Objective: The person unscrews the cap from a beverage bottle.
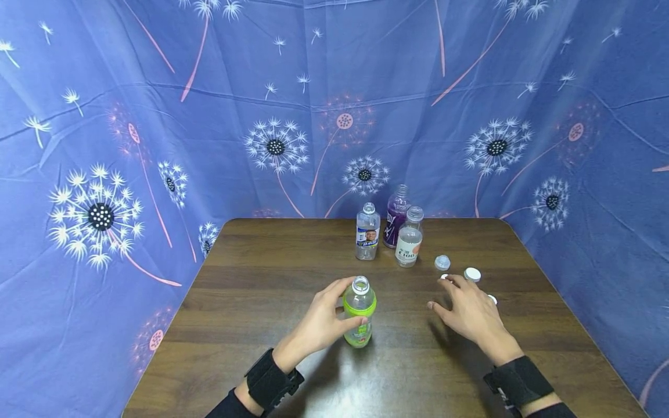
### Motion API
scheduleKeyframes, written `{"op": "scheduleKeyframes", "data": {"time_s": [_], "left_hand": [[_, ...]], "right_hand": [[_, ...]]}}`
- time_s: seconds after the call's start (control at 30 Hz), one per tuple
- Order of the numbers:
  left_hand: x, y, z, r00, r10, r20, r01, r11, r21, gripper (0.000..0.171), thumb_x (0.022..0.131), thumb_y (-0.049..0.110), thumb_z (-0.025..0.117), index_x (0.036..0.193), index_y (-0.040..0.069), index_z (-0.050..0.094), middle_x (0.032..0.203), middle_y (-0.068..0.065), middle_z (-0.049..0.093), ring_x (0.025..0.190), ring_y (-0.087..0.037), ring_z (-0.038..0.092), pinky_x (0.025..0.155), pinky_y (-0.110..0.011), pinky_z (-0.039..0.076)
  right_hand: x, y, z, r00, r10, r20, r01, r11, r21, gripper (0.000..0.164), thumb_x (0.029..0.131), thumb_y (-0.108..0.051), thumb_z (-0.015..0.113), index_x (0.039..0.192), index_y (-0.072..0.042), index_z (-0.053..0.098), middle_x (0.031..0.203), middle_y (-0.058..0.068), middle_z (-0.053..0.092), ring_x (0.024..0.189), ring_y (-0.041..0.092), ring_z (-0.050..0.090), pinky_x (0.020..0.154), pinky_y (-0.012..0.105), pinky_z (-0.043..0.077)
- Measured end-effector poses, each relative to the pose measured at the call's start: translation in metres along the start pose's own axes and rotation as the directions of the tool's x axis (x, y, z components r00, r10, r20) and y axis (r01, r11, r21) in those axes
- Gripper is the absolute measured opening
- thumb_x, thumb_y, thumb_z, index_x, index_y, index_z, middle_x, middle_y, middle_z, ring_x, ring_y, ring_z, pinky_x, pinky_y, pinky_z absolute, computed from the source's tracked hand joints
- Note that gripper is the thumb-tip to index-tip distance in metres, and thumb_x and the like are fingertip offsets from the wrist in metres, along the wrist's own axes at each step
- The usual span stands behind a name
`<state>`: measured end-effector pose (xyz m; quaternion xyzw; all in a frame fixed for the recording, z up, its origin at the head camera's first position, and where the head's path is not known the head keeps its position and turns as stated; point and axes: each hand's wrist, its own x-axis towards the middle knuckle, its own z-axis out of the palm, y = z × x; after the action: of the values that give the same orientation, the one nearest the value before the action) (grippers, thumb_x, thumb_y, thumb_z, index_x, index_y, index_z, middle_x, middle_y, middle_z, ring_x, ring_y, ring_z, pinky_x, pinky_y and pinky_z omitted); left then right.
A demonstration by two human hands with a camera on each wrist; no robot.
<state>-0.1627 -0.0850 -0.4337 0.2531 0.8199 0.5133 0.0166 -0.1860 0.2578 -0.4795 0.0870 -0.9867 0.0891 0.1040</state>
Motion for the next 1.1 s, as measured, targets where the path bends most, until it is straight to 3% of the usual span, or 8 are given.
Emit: {"op": "scheduleKeyframes", "data": {"time_s": [0.4, 0.8, 1.1], "left_hand": [[-0.005, -0.007, 0.001, 0.999, -0.015, -0.028, 0.014, 0.999, -0.029, 0.075, 0.083, 0.016, 0.084, 0.148, 0.026, 0.048, 0.135, 0.003, 0.060, 0.124, -0.019, 0.062, 0.095, -0.023, 0.057], [-0.004, -0.007, 0.001, 1.000, -0.012, -0.020, 0.012, 1.000, 0.000, 0.075, 0.084, 0.018, 0.084, 0.149, 0.024, 0.046, 0.138, 0.001, 0.059, 0.126, -0.020, 0.060, 0.095, -0.023, 0.058], [-0.004, -0.006, 0.006, 0.999, 0.018, -0.035, -0.017, 0.999, 0.033, 0.075, 0.084, 0.019, 0.084, 0.149, 0.021, 0.046, 0.135, -0.001, 0.061, 0.122, -0.023, 0.063, 0.093, -0.024, 0.059]], "right_hand": [[0.014, 0.024, 0.008, 0.997, 0.044, 0.056, -0.044, 0.999, -0.008, 0.066, 0.086, -0.050, 0.075, 0.134, -0.006, 0.060, 0.132, 0.023, 0.059, 0.117, 0.048, 0.059, 0.079, 0.068, 0.054], [0.016, 0.057, 0.019, 0.986, 0.116, 0.123, -0.113, 0.993, -0.029, 0.069, 0.087, -0.054, 0.071, 0.139, -0.012, 0.058, 0.135, 0.027, 0.058, 0.115, 0.056, 0.056, 0.075, 0.071, 0.051], [0.018, 0.076, 0.019, 0.972, 0.161, 0.170, -0.159, 0.987, -0.023, 0.065, 0.086, -0.045, 0.075, 0.133, -0.003, 0.061, 0.122, 0.031, 0.061, 0.103, 0.057, 0.059, 0.064, 0.069, 0.052]]}}
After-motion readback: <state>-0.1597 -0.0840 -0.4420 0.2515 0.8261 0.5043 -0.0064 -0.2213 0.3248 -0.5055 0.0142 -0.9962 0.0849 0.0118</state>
